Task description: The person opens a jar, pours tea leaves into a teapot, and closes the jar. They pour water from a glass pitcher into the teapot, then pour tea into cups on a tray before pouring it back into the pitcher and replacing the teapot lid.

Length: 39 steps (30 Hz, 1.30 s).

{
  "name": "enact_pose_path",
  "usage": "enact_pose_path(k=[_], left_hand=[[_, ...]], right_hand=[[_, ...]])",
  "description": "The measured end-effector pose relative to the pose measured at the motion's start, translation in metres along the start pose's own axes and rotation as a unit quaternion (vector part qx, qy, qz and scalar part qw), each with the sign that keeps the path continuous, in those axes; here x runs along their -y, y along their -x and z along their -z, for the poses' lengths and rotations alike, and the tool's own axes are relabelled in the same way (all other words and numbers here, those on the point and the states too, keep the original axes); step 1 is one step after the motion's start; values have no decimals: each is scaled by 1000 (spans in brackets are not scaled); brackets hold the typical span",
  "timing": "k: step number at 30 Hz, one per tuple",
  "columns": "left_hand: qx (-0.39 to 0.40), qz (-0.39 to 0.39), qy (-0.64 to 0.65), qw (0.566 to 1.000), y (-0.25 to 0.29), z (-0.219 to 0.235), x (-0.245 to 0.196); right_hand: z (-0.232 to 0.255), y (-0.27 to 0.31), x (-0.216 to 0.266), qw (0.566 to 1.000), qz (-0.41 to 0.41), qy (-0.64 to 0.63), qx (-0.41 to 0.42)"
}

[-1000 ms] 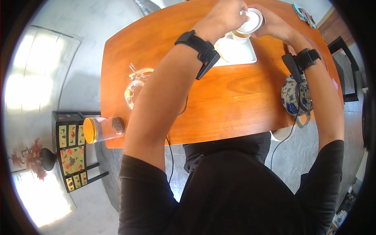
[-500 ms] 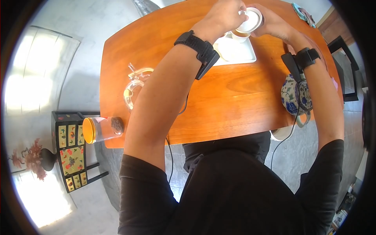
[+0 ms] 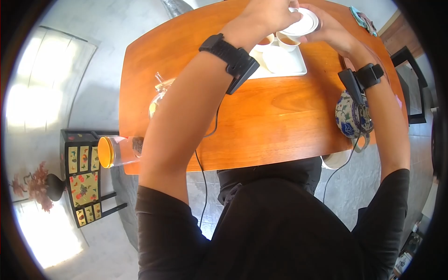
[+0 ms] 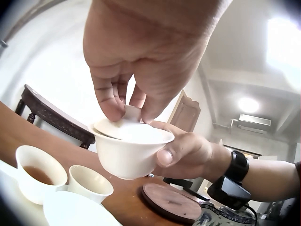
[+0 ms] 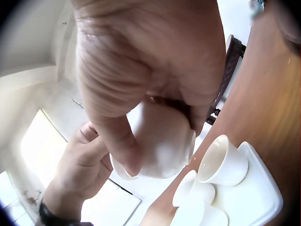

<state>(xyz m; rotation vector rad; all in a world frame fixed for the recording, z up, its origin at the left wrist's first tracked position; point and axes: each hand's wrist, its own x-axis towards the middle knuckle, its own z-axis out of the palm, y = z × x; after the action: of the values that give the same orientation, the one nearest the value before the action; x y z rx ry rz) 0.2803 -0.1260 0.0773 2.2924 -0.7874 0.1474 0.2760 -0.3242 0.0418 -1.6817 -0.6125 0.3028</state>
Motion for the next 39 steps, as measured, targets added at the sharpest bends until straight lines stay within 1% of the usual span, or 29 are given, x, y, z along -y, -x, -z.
enact_pose_path(k=[1, 2, 3, 4, 5, 6, 10, 11, 13, 16, 19, 23, 25, 27, 28, 32, 35, 37, 38, 39], left_hand=[[0, 0, 0, 1000, 5, 4, -4], [27, 32, 24, 999, 12, 9, -8], [54, 63, 49, 995, 17, 13, -12], [53, 63, 49, 995, 18, 9, -6], [19, -11, 13, 1000, 19, 2, 4], [-16, -84, -23, 996, 20, -4, 14], [-9, -83, -7, 996, 33, -4, 19], [-9, -81, -9, 997, 33, -8, 22], [-9, -78, -10, 997, 36, -11, 27], [-10, -69, 0, 998, 41, -13, 28], [-15, -85, -12, 996, 41, -14, 31], [-26, -74, 11, 997, 43, -15, 32], [-31, -70, 21, 997, 45, -15, 32], [-21, -40, 24, 999, 46, -15, 31], [-21, -39, 24, 999, 46, -15, 31], [-16, -35, 27, 999, 49, -14, 31], [-16, -34, 30, 999, 49, -12, 29], [-18, -33, 30, 999, 50, -12, 29], [-20, -36, 34, 999, 50, -13, 30], [-22, -39, 39, 998, 50, -14, 31]], right_hand=[[-2, 1, 2, 1000, 0, -1, 9], [1, 3, -5, 1000, 0, -1, 9], [8, 6, -19, 997, -19, 78, -10], [11, 8, -26, 987, -38, 157, -29], [8, 8, -23, 987, -37, 156, -28], [5, 9, -20, 984, -54, 167, -16], [-6, 10, -14, 977, -94, 189, 10], [-6, 11, -16, 977, -94, 189, 11], [-9, 10, -17, 978, -60, 196, 31], [-10, 11, -17, 974, -54, 218, 38], [-10, 9, -18, 965, -43, 257, 44], [-10, 6, -14, 963, -45, 263, 45], [-12, 4, -12, 950, -62, 304, 37], [-13, 3, -11, 951, -66, 301, 37], [-13, 3, -11, 952, -70, 297, 35], [-13, 2, -14, 952, -56, 300, 30], [-12, 1, -11, 951, -50, 301, 48], [-13, 2, -8, 948, -63, 307, 55], [-18, 0, 3, 948, -64, 307, 56], [-23, -5, 15, 938, -33, 332, 97]])
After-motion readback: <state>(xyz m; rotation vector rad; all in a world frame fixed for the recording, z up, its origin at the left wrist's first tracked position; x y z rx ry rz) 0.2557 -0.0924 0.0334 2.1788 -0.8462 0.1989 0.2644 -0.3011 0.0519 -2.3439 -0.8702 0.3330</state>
